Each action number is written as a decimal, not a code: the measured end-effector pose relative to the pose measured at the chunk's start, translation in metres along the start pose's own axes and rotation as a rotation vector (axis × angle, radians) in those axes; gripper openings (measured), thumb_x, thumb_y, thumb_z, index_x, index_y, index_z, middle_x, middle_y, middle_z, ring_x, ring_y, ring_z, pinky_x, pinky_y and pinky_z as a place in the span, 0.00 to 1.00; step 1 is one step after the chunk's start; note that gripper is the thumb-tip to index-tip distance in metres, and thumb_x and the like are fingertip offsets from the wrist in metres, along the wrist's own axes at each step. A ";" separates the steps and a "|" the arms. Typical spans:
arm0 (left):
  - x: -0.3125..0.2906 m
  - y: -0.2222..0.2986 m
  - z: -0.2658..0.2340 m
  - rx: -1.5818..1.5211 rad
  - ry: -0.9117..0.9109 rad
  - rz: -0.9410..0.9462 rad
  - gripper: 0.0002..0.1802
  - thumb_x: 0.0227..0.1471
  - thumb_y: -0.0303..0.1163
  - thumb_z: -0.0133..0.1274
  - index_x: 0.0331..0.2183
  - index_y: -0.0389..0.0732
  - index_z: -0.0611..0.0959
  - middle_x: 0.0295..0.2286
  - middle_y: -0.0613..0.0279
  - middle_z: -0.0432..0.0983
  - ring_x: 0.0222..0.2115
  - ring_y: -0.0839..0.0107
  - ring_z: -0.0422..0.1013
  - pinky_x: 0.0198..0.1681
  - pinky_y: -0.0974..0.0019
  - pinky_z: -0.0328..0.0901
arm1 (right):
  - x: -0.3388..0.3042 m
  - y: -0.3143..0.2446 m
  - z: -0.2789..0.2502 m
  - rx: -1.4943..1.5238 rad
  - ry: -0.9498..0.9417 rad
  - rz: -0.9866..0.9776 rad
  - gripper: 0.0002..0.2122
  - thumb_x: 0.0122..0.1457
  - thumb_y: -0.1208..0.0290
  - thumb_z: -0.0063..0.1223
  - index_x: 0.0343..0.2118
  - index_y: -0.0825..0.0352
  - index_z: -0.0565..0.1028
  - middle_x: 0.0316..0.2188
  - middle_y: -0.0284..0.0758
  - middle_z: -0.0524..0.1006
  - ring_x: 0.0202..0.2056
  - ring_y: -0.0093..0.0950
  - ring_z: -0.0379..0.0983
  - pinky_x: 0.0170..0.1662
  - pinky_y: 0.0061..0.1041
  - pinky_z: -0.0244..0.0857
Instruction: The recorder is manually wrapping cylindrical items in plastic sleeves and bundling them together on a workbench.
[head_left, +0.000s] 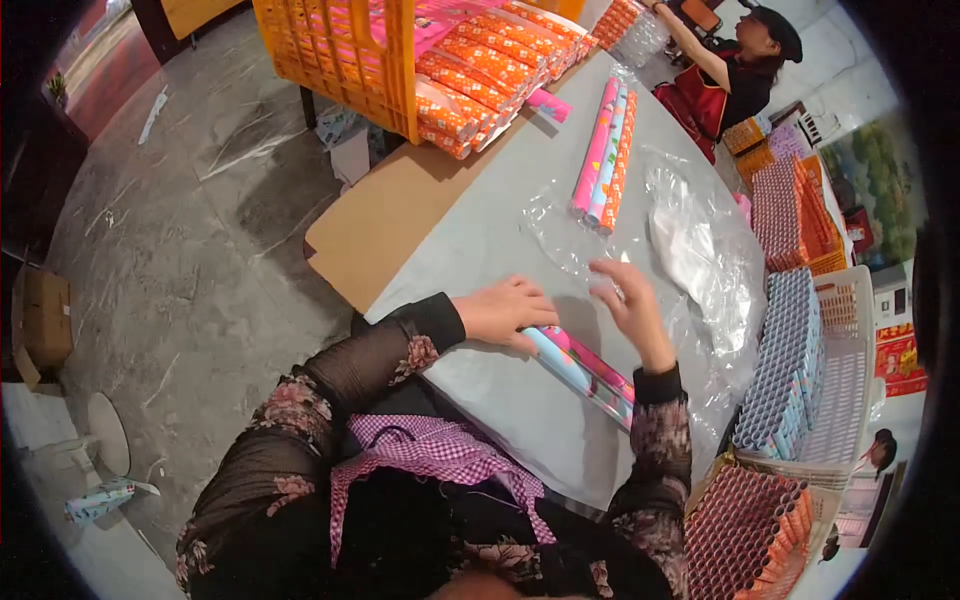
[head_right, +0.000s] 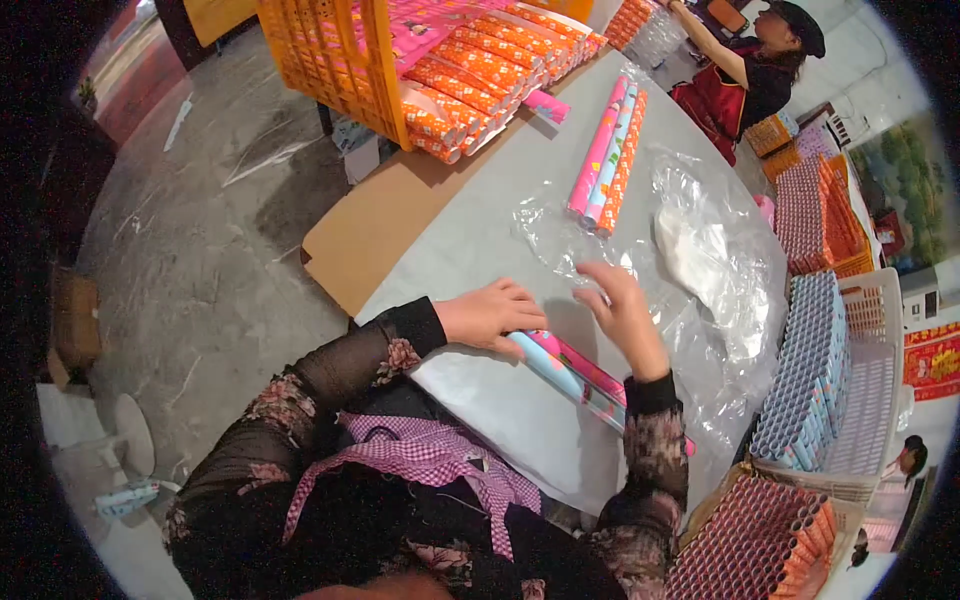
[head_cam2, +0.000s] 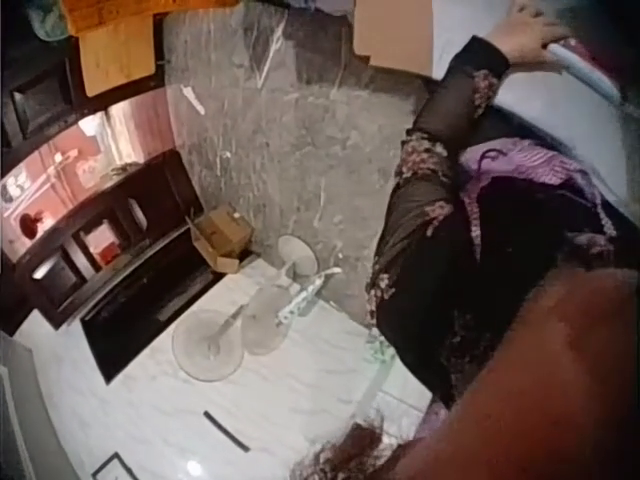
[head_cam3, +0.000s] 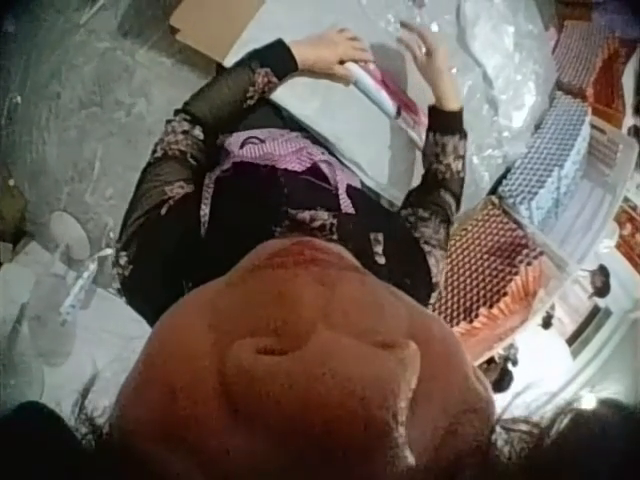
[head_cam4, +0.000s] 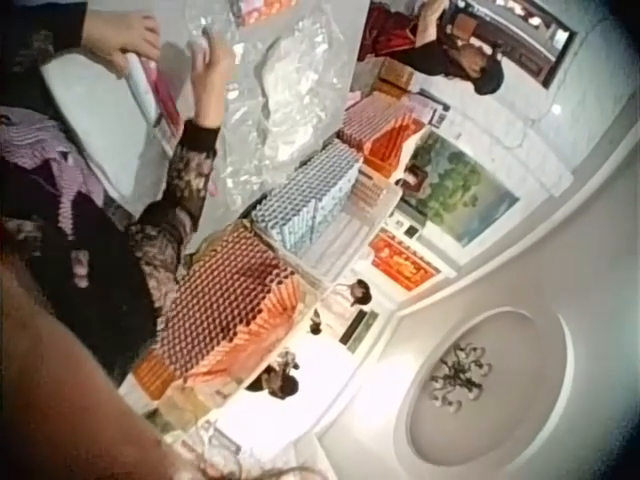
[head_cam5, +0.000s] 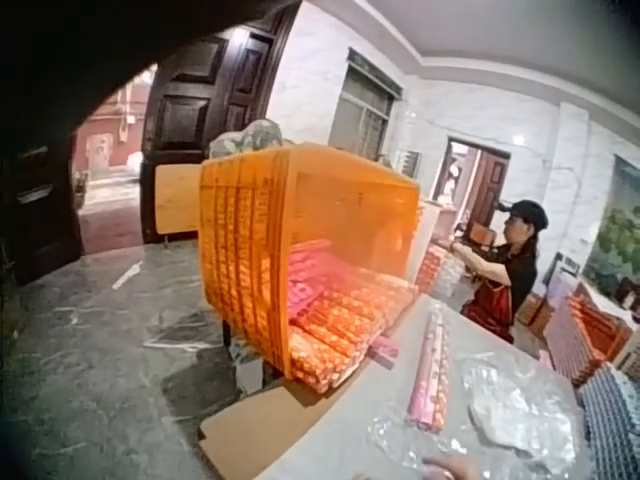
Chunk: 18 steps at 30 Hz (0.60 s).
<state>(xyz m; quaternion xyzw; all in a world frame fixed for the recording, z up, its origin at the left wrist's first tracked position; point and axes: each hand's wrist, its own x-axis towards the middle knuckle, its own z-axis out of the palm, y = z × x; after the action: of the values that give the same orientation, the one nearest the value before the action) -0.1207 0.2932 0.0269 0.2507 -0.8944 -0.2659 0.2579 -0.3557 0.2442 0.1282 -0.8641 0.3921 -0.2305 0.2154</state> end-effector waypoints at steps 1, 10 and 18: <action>-0.002 -0.002 0.002 0.011 0.017 0.008 0.30 0.45 0.45 0.58 0.50 0.45 0.76 0.46 0.63 0.73 0.50 0.61 0.64 0.56 0.56 0.53 | 0.024 -0.001 0.005 0.020 -0.001 -0.056 0.13 0.55 0.73 0.60 0.43 0.68 0.78 0.40 0.42 0.80 0.42 0.39 0.75 0.46 0.33 0.68; -0.004 0.002 -0.004 -0.026 0.067 0.030 0.27 0.45 0.43 0.57 0.48 0.43 0.77 0.44 0.63 0.74 0.49 0.63 0.65 0.55 0.57 0.53 | 0.208 0.020 0.063 0.144 0.146 -0.002 0.09 0.57 0.70 0.57 0.36 0.70 0.81 0.29 0.41 0.81 0.32 0.29 0.79 0.37 0.27 0.70; 0.000 0.002 -0.008 0.065 -0.019 0.007 0.30 0.46 0.48 0.57 0.49 0.42 0.77 0.46 0.63 0.73 0.49 0.61 0.64 0.51 0.56 0.55 | 0.279 0.024 0.104 0.028 0.266 -0.044 0.12 0.53 0.66 0.60 0.36 0.69 0.80 0.26 0.41 0.80 0.29 0.32 0.77 0.33 0.31 0.68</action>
<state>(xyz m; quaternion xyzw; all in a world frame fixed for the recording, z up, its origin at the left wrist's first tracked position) -0.1170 0.2924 0.0339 0.2534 -0.9058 -0.2381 0.2423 -0.1466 0.0329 0.0959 -0.8313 0.3948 -0.3530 0.1684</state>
